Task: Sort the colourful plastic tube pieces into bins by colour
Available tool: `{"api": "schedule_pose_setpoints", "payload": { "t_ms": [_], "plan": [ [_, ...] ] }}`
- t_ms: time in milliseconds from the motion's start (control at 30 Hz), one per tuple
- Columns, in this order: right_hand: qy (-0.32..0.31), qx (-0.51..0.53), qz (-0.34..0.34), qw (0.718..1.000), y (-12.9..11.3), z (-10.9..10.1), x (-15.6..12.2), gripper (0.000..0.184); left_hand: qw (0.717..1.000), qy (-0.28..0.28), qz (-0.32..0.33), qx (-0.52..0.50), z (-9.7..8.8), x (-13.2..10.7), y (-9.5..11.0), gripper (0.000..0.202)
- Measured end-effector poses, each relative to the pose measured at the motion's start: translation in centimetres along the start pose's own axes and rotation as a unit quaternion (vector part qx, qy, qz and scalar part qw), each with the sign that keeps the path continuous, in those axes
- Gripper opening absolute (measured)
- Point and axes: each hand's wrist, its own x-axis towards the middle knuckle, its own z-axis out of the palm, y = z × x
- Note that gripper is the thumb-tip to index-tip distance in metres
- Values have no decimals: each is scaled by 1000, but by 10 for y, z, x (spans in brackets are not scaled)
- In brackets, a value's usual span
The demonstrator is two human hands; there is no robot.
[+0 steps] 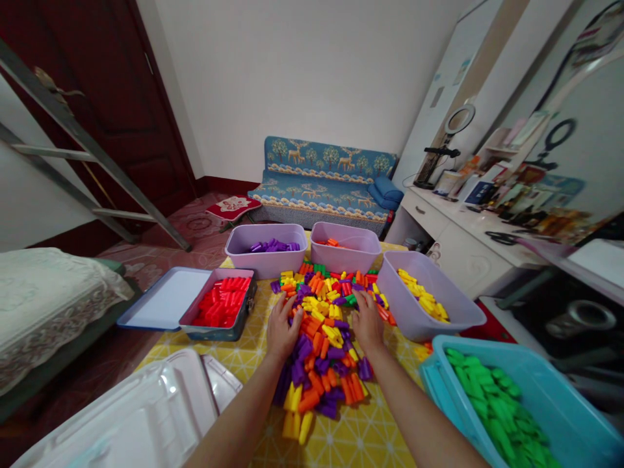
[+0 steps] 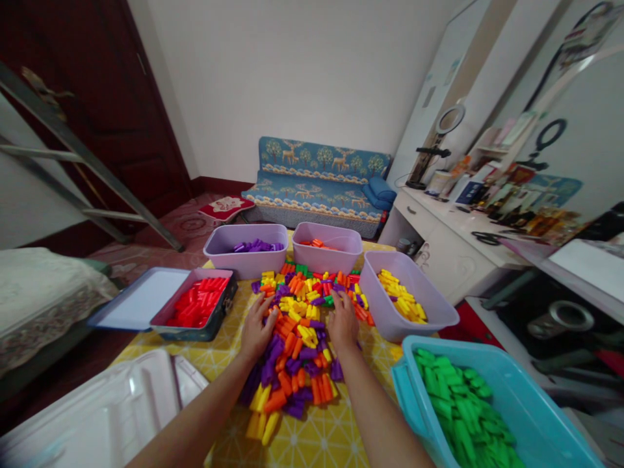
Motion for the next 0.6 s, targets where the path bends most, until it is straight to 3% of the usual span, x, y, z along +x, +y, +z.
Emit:
{"api": "schedule_pose_setpoints", "payload": {
  "t_ms": [67,167,267,400,533,600],
  "plan": [
    [-25,-16,-36,999,-1,-3,7,61,1000,0,-3,-3,0,0,0,42],
    [-35,10,-50,998,-3,-4,15,44,1000,-1,-4,-4,0,0,1,43],
    [19,125,11,992,-8,-3,17,22,1000,-2,1,1,-1,0,2,43],
    [39,335,139,931,-18,-2,12,25,1000,-6,1,10,-1,0,2,44],
    [-1,476,186,859,-29,-6,0,32,1000,1,-1,3,0,0,1,43],
    [-11,504,207,839,-34,-9,-6,36,1000,6,-2,0,0,0,1,42]
  ]
}}
